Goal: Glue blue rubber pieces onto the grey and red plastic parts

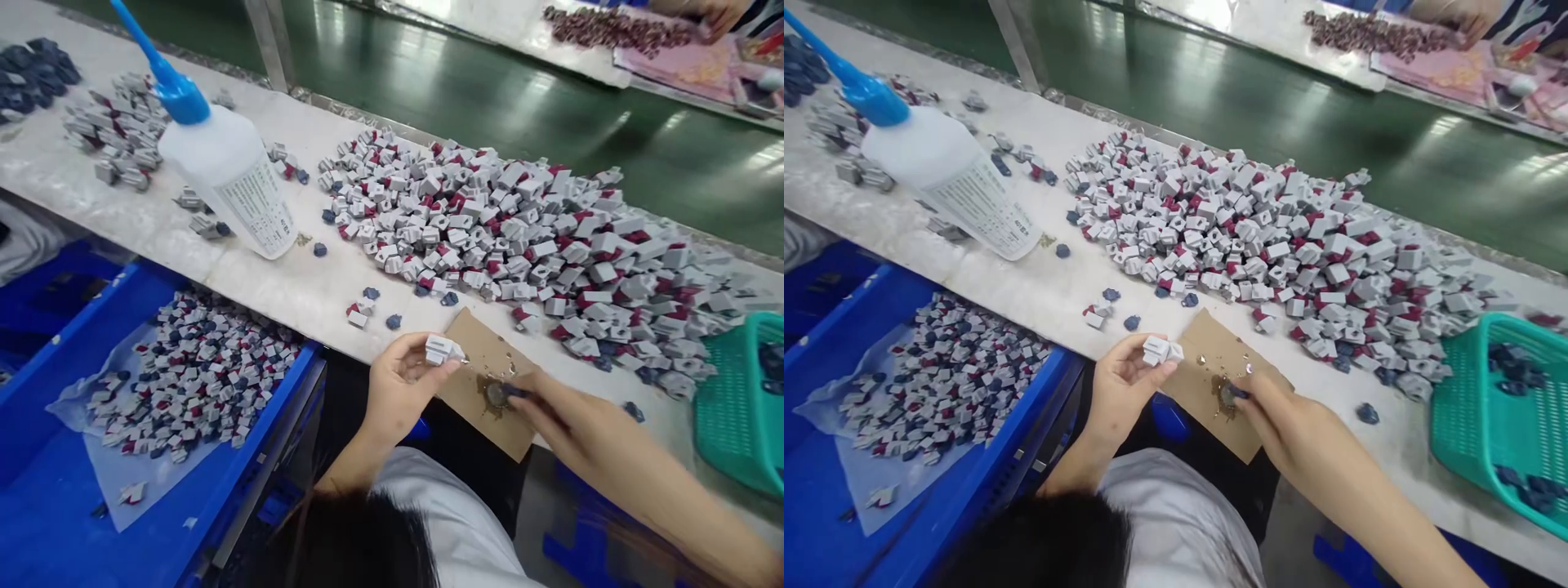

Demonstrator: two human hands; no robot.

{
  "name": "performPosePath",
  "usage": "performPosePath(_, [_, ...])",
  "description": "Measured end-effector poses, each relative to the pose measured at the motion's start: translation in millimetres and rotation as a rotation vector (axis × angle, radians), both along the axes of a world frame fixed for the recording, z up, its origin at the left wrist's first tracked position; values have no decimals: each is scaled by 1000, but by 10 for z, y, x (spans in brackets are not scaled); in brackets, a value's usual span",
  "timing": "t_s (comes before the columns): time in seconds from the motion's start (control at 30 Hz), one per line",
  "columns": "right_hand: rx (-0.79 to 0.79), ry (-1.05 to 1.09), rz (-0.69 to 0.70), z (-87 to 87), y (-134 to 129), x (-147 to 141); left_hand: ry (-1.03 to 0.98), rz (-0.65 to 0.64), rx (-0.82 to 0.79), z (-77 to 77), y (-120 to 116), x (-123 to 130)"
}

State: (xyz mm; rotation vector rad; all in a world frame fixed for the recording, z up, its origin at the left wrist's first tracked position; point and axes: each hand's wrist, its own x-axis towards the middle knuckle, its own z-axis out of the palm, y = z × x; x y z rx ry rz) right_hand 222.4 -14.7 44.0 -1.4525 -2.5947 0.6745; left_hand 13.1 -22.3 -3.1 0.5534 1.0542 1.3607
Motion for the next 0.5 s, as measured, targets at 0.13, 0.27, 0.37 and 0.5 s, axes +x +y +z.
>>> performPosePath(0.13, [101, 327, -172, 215, -21, -209, -229, -53, -18, 77, -65, 55])
performPosePath(0.27, [146, 451, -179, 248, -59, -385, -321, -97, 21, 166, -87, 100])
performPosePath(0.37, [182, 405, -136, 258, -55, -412, -317, -118, 60, 235, -88, 89])
performPosePath(0.5, [119, 317, 1, 389, 17, -377, -157, -167, 71, 295, -101, 25])
